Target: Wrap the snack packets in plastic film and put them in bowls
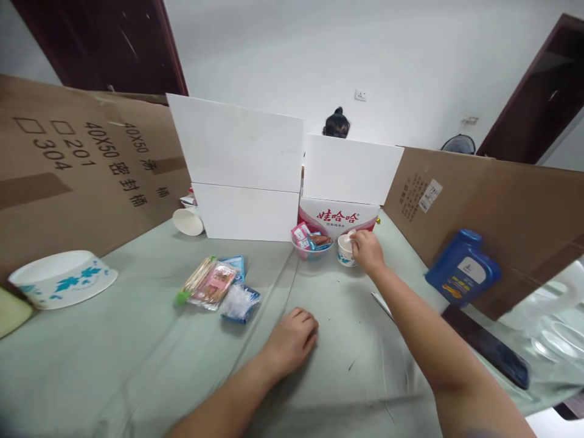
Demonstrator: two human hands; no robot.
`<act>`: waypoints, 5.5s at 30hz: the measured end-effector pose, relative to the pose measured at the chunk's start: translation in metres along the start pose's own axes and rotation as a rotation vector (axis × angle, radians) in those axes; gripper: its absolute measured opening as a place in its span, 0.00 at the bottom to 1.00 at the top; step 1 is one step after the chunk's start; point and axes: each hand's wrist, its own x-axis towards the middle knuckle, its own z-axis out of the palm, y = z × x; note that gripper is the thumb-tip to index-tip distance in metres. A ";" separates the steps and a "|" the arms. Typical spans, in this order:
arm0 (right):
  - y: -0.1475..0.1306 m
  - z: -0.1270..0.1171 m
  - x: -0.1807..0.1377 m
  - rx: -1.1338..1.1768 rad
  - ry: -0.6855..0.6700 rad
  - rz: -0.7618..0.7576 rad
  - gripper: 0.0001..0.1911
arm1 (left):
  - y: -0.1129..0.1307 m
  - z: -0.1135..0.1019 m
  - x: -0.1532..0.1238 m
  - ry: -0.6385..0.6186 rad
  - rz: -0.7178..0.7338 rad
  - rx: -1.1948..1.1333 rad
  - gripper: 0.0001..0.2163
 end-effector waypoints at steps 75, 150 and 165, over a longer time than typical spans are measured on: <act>-0.016 0.011 -0.170 -0.152 -0.172 -0.002 0.17 | -0.025 -0.021 -0.001 0.140 0.004 -0.387 0.28; -0.069 0.016 -0.167 0.243 -0.088 -0.162 0.20 | -0.010 -0.037 -0.011 0.128 -0.088 -0.049 0.19; -0.032 0.007 -0.155 -0.031 0.208 0.098 0.14 | -0.024 -0.029 -0.009 -0.148 -0.228 0.048 0.36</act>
